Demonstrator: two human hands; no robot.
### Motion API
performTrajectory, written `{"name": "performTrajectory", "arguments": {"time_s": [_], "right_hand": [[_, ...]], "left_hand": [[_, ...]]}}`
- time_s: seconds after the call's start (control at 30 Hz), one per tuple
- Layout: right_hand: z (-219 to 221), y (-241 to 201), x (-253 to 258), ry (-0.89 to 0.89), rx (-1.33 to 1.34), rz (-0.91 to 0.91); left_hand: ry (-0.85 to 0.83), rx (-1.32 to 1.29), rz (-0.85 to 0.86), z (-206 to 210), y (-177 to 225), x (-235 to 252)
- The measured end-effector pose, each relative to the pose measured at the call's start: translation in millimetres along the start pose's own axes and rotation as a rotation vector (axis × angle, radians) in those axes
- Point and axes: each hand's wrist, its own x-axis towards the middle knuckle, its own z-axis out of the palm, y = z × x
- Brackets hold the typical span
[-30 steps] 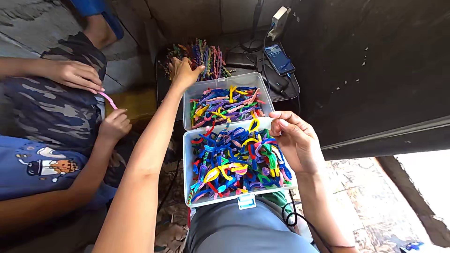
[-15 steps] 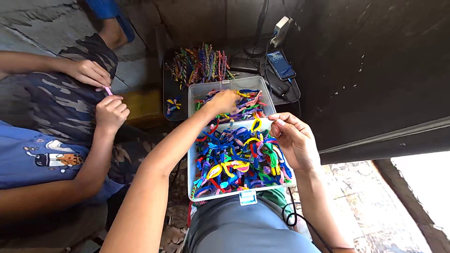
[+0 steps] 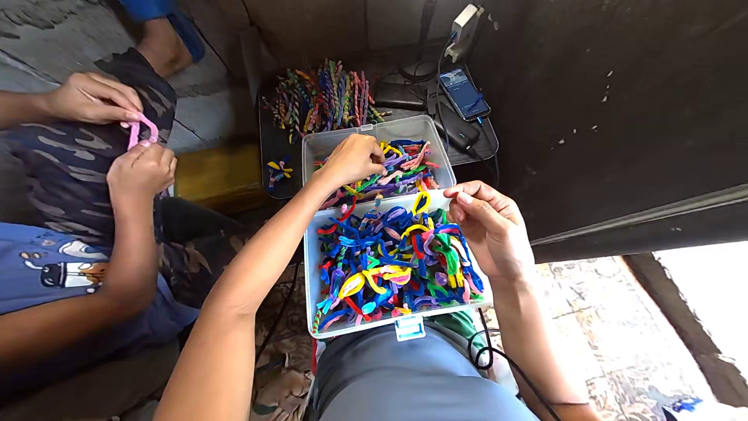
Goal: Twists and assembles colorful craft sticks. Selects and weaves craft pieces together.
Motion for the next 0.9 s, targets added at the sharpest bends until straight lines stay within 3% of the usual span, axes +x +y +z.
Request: {"name": "performTrajectory", "arguments": {"time_s": [0.13, 0.2, 0.33, 0.43, 0.57, 0.7, 0.9], "right_hand": [[2, 0, -2, 0.006, -0.102, -0.041], [4, 1, -4, -0.014, -0.278, -0.101], [11, 8, -6, -0.066, -0.690, -0.242], [15, 12, -8, -0.071, -0.749, -0.343], [13, 13, -9, -0.081, -0.650, -0.346], [11, 9, -10, -0.130, -0.560, -0.211], [14, 9, -10, -0.244, -0.566, -0.177]], "left_hand": [[0.180, -0.352, -0.005, -13, 36, -29], [0.232, -0.589, 0.076, -11, 47, -41], [0.239, -0.877, 0.163, -4, 72, -62], [0.178, -0.993, 0.147, 8, 88, -74], [0.208, -0.974, 0.179, 22, 92, -82], [0.299, -0.860, 0.245, 22, 87, -89], [0.322, -0.827, 0.259, 17, 94, -97]]}}
